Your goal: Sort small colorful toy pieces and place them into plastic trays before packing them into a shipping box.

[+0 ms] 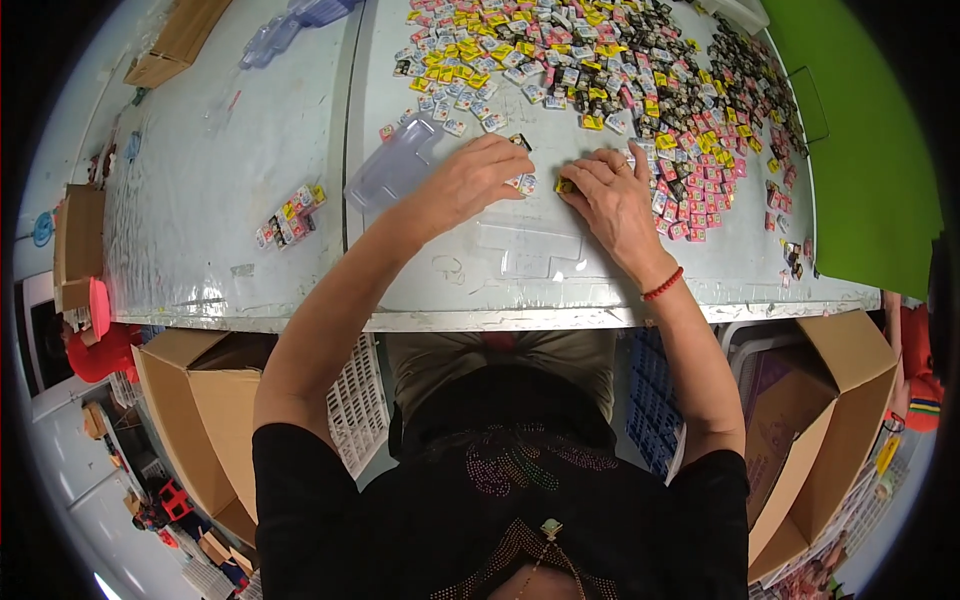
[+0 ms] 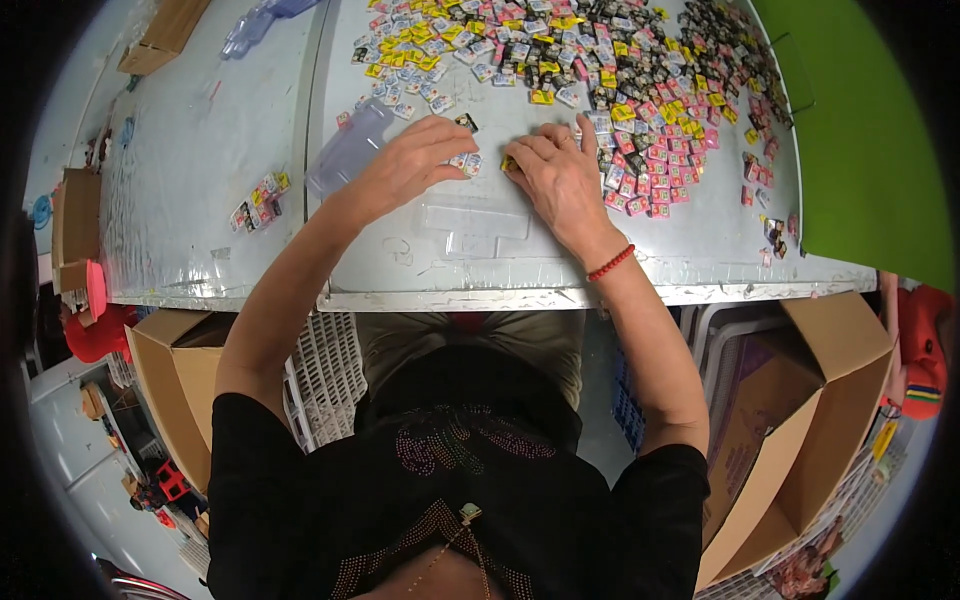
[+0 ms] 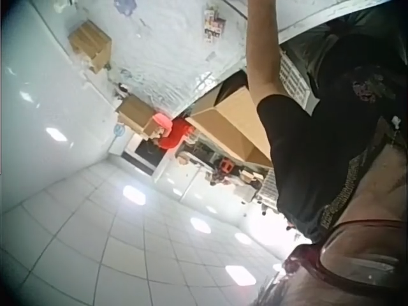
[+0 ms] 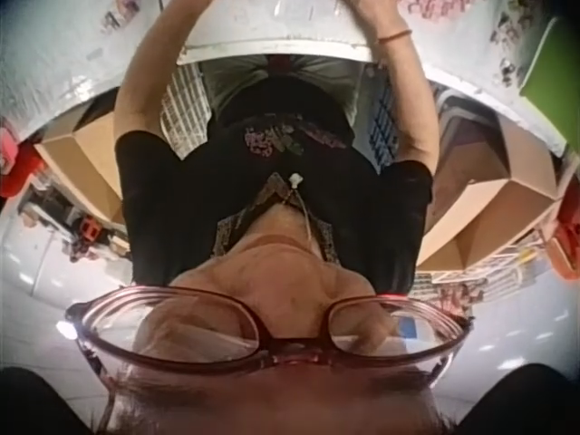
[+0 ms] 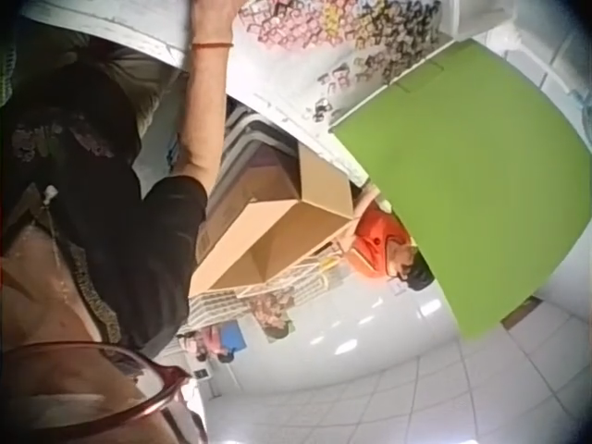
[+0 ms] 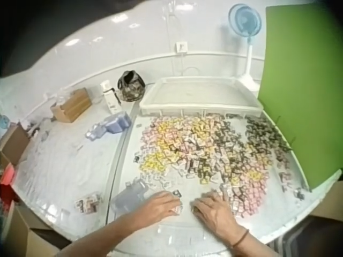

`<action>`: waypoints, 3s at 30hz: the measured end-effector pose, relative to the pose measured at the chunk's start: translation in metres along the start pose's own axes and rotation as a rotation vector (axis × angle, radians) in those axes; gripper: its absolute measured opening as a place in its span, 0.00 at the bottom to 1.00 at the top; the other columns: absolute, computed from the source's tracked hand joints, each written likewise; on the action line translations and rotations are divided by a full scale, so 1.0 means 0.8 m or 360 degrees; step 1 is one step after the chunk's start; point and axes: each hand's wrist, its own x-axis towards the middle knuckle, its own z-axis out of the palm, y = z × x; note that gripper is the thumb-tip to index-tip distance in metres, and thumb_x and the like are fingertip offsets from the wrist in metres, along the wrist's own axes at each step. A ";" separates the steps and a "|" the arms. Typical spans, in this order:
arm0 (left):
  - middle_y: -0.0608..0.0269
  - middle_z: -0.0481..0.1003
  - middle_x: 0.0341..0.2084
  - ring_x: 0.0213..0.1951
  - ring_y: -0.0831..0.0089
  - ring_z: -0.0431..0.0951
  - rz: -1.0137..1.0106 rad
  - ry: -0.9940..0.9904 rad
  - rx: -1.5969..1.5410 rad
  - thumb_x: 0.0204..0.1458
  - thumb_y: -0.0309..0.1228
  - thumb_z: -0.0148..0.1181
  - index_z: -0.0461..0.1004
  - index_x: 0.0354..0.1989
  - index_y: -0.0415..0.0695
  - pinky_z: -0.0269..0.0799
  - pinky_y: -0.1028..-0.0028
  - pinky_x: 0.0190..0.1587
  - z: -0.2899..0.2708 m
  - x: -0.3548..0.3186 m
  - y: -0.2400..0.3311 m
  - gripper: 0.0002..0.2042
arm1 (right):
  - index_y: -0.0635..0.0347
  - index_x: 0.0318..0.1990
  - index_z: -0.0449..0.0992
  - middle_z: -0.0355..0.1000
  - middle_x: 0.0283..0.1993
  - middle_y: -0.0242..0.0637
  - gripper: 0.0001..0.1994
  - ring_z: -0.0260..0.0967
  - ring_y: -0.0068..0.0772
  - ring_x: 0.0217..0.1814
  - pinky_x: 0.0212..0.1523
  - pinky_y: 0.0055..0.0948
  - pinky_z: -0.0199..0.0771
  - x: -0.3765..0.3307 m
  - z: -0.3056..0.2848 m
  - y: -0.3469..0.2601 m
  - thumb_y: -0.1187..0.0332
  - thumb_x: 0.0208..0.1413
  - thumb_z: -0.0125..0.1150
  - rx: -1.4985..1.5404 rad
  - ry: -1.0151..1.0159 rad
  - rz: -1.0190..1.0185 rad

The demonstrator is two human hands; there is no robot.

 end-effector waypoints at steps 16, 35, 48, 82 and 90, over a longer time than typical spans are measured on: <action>0.60 0.78 0.41 0.44 0.61 0.76 -0.0243 0.0129 -0.0135 0.48 0.30 0.66 0.77 0.39 0.37 0.73 0.68 0.46 -0.023 -0.031 0.043 0.12 | 0.51 0.40 0.80 0.77 0.43 0.29 0.14 0.70 0.33 0.54 0.66 0.50 0.51 -0.016 -0.043 -0.045 0.68 0.43 0.72 0.0202 0.0068 -0.0066; 0.60 0.76 0.40 0.45 0.64 0.77 -0.0206 0.0512 -0.0045 0.42 0.24 0.68 0.78 0.34 0.38 0.76 0.71 0.47 0.038 -0.076 0.063 0.10 | 0.54 0.37 0.81 0.76 0.41 0.30 0.11 0.68 0.37 0.50 0.60 0.44 0.61 -0.043 0.018 -0.087 0.70 0.43 0.71 0.0256 0.0205 0.0063; 0.59 0.77 0.44 0.49 0.65 0.77 -0.0314 0.0440 -0.0212 0.48 0.25 0.66 0.77 0.40 0.37 0.75 0.70 0.49 0.040 -0.082 0.055 0.11 | 0.54 0.39 0.81 0.76 0.42 0.28 0.11 0.70 0.34 0.50 0.63 0.46 0.57 -0.033 0.015 -0.078 0.69 0.45 0.69 0.0160 0.0185 -0.0057; 0.59 0.78 0.39 0.45 0.60 0.76 -0.0347 0.0470 0.0194 0.47 0.26 0.66 0.77 0.40 0.40 0.73 0.66 0.48 0.044 0.016 -0.009 0.11 | 0.59 0.48 0.76 0.70 0.51 0.39 0.16 0.65 0.45 0.54 0.59 0.47 0.61 -0.015 -0.008 -0.002 0.63 0.53 0.64 -0.0289 0.0160 0.0438; 0.60 0.76 0.39 0.43 0.61 0.74 -0.0223 0.0370 -0.0067 0.46 0.23 0.65 0.77 0.38 0.39 0.71 0.66 0.48 0.028 0.009 -0.001 0.10 | 0.58 0.44 0.79 0.76 0.42 0.39 0.12 0.70 0.44 0.48 0.52 0.40 0.64 -0.021 -0.051 0.031 0.67 0.51 0.65 -0.0048 0.0175 0.0551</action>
